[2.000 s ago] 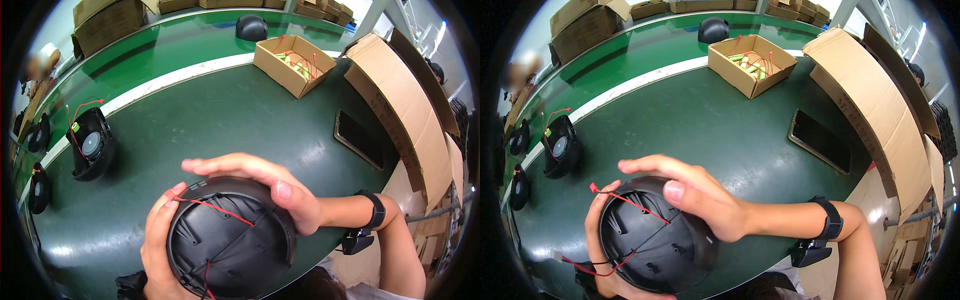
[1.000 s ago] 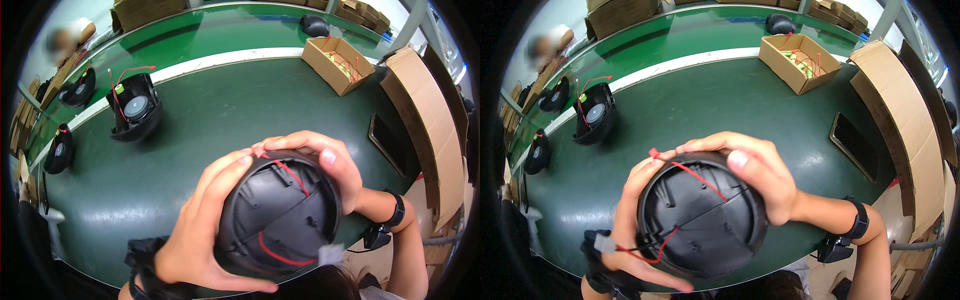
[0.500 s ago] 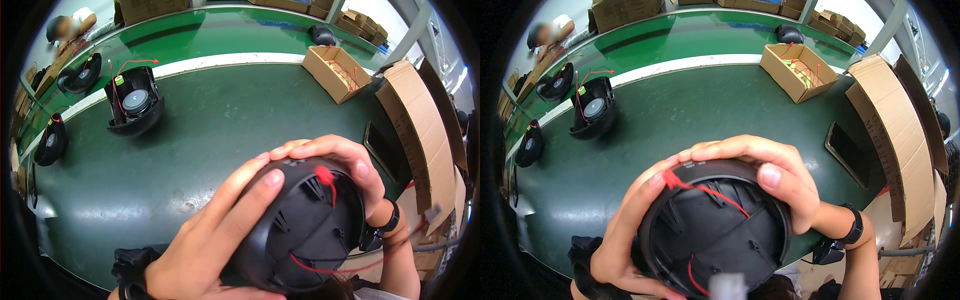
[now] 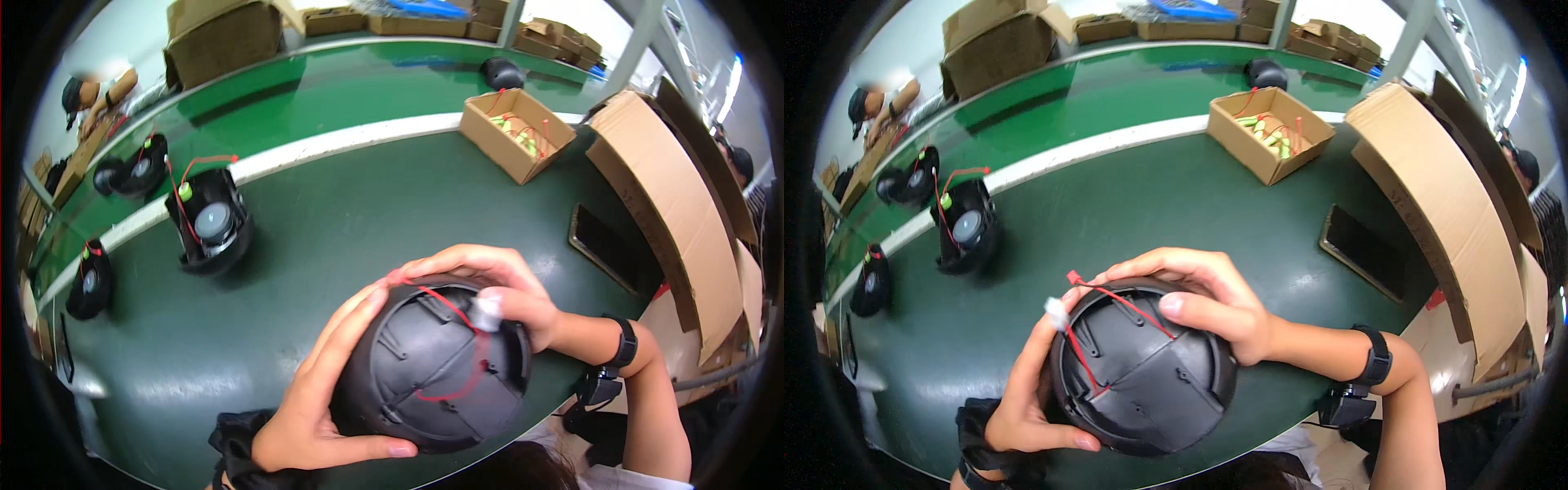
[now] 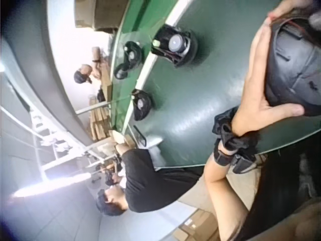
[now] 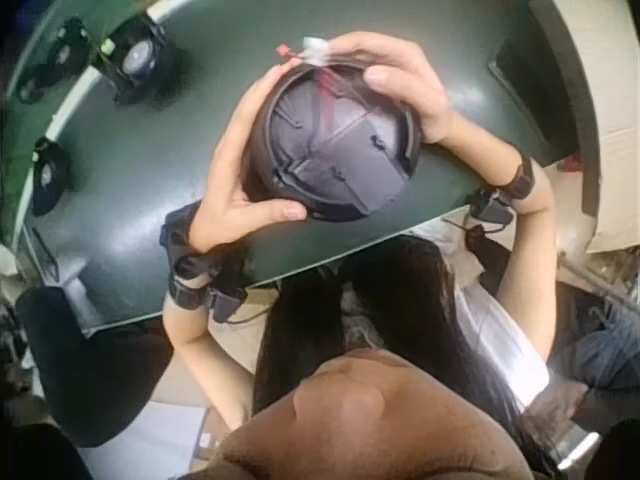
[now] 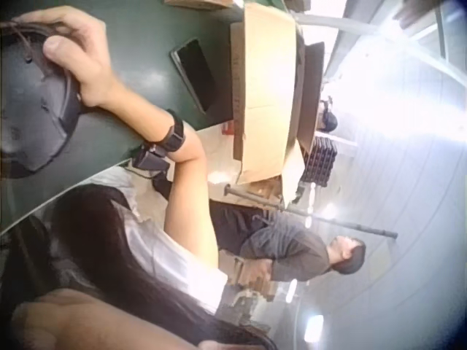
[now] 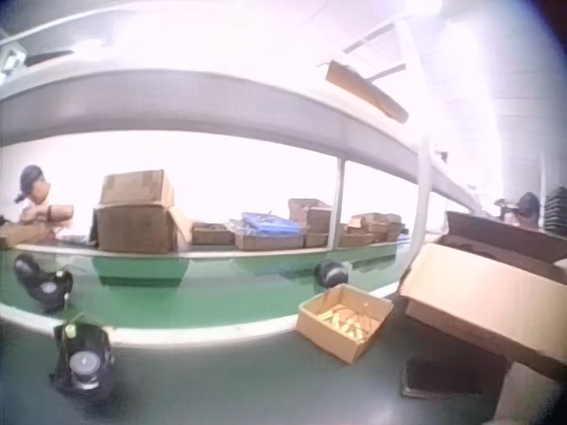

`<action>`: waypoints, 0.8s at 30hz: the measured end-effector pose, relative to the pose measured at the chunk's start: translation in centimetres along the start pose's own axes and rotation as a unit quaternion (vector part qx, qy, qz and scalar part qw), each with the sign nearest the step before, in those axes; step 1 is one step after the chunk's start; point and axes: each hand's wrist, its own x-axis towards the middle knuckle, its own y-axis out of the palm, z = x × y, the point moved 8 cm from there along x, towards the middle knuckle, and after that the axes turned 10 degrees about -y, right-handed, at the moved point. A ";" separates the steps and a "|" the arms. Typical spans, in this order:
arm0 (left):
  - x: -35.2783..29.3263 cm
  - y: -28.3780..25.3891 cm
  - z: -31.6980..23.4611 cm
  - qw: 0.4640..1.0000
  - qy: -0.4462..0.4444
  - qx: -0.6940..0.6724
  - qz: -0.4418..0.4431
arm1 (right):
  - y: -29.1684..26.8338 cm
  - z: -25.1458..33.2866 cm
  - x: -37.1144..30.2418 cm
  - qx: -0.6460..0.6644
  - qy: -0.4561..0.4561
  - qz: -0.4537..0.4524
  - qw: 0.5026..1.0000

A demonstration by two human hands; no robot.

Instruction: Assembling plastic electronic components by inserting batteries and connecting wires.

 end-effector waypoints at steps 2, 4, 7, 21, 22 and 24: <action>-0.2 -0.3 1.5 0.991 -0.044 -0.118 -0.041 | -0.5 -0.8 0.4 -0.012 0.008 -0.013 1.000; -0.9 -0.7 1.8 0.975 -0.038 -0.183 -0.120 | -1.3 -1.5 1.4 -0.028 0.020 -0.039 0.999; -1.8 -3.7 3.3 0.952 -0.081 -0.121 -0.269 | -5.0 -2.2 4.9 -0.027 0.017 -0.140 0.990; -2.0 -3.1 -1.7 0.953 0.039 0.155 -0.259 | -21.2 -5.2 22.0 -0.393 -0.189 -0.486 0.757; -2.0 -3.2 -1.5 0.954 0.030 0.156 -0.254 | -21.2 -5.4 22.4 -0.409 -0.135 -0.469 0.771; -1.9 -3.2 -1.7 0.954 0.024 0.160 -0.253 | -20.8 -3.7 23.1 -0.477 -0.070 -0.427 0.765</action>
